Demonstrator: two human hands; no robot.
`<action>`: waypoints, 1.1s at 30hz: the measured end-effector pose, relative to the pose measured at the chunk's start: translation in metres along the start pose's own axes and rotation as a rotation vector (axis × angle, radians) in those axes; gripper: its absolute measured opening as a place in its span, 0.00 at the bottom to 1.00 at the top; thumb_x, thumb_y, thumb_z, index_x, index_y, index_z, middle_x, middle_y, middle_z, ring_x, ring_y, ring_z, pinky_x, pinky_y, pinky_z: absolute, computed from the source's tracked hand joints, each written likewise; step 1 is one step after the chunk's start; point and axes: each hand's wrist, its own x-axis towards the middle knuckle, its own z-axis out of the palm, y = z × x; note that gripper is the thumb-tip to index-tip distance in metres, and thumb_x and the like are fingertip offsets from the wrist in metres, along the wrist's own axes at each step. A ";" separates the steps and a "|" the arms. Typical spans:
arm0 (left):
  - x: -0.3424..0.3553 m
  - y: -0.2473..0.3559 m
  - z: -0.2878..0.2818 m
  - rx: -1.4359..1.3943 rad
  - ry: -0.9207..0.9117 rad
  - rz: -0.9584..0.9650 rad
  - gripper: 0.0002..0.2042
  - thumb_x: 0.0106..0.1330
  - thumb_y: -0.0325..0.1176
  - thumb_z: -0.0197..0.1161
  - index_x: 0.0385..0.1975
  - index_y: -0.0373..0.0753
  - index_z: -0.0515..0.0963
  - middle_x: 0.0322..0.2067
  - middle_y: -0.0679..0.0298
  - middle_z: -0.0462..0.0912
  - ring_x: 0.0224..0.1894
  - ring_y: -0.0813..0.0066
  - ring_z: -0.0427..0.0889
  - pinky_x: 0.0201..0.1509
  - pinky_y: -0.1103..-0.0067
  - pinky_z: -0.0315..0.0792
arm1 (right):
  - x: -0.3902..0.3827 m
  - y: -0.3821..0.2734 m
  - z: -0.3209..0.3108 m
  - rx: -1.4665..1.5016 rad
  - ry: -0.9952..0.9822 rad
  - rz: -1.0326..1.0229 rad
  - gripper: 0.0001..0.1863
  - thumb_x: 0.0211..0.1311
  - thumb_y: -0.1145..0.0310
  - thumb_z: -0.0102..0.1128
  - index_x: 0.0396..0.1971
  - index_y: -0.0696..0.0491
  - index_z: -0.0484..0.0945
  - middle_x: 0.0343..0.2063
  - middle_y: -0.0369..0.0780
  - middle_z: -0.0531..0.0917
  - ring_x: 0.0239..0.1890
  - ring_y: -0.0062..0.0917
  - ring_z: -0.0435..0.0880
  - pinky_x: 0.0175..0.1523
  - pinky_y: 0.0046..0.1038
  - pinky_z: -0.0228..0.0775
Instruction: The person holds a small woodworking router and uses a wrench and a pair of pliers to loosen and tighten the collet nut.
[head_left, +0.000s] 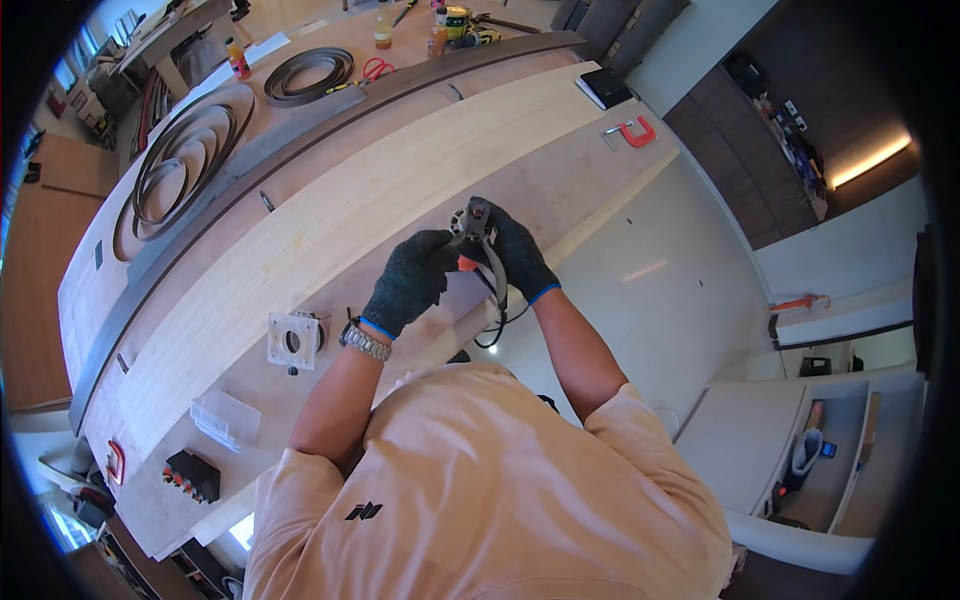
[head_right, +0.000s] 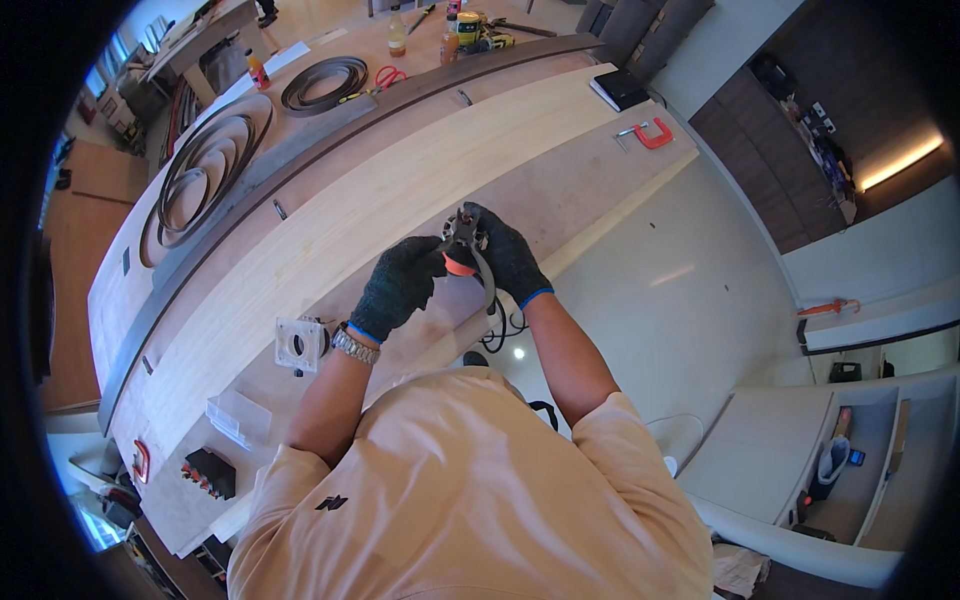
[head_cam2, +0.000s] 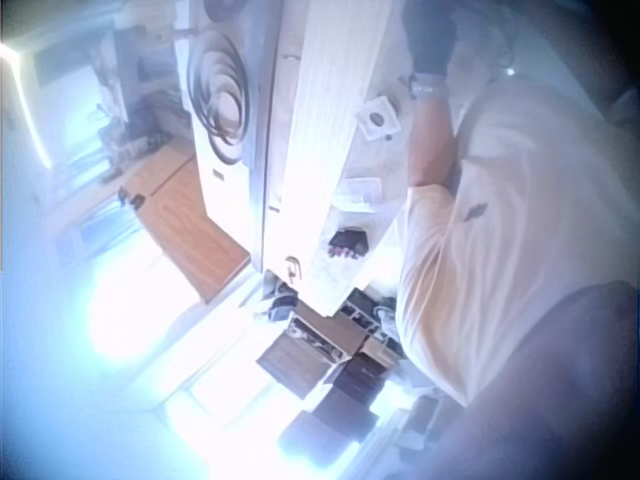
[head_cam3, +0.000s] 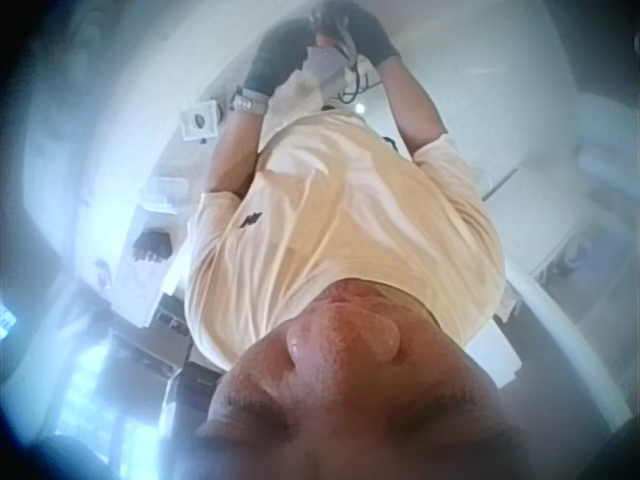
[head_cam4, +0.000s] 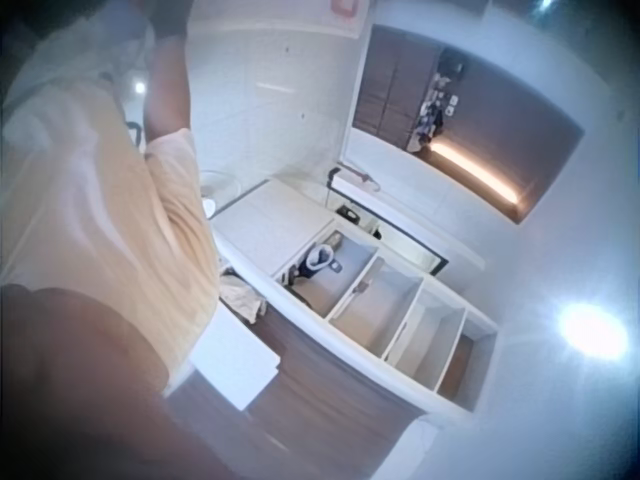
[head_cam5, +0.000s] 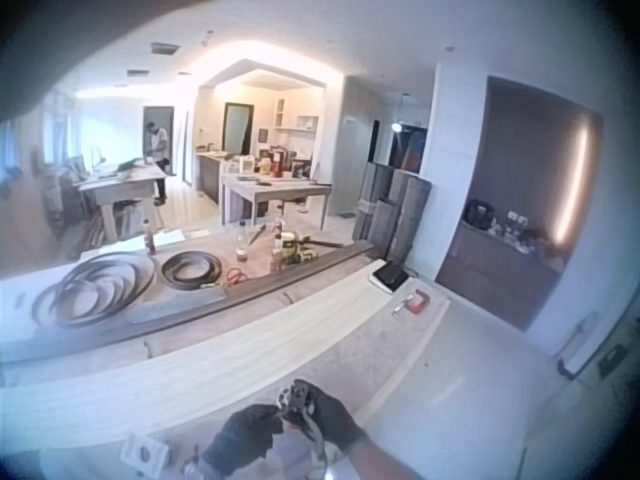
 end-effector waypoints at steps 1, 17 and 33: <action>0.001 0.001 -0.001 -0.029 -0.013 -0.022 0.17 0.75 0.34 0.61 0.58 0.31 0.77 0.33 0.62 0.84 0.24 0.80 0.78 0.23 0.83 0.71 | 0.000 -0.001 0.000 -0.037 -0.020 0.042 0.37 0.58 0.67 0.77 0.67 0.53 0.72 0.56 0.40 0.84 0.56 0.25 0.83 0.64 0.31 0.75; -0.010 -0.007 -0.007 -0.163 -0.050 0.030 0.20 0.74 0.32 0.57 0.62 0.31 0.74 0.37 0.61 0.85 0.23 0.82 0.77 0.22 0.84 0.72 | 0.002 -0.009 -0.002 -0.129 -0.027 0.092 0.44 0.52 0.59 0.81 0.69 0.51 0.71 0.56 0.46 0.85 0.58 0.36 0.85 0.63 0.34 0.76; -0.079 -0.026 -0.018 0.008 0.062 0.266 0.19 0.71 0.22 0.66 0.61 0.36 0.76 0.43 0.64 0.85 0.36 0.84 0.83 0.35 0.83 0.79 | 0.002 -0.003 -0.003 -0.160 -0.022 0.037 0.46 0.50 0.57 0.82 0.69 0.52 0.71 0.59 0.45 0.83 0.62 0.32 0.82 0.67 0.33 0.73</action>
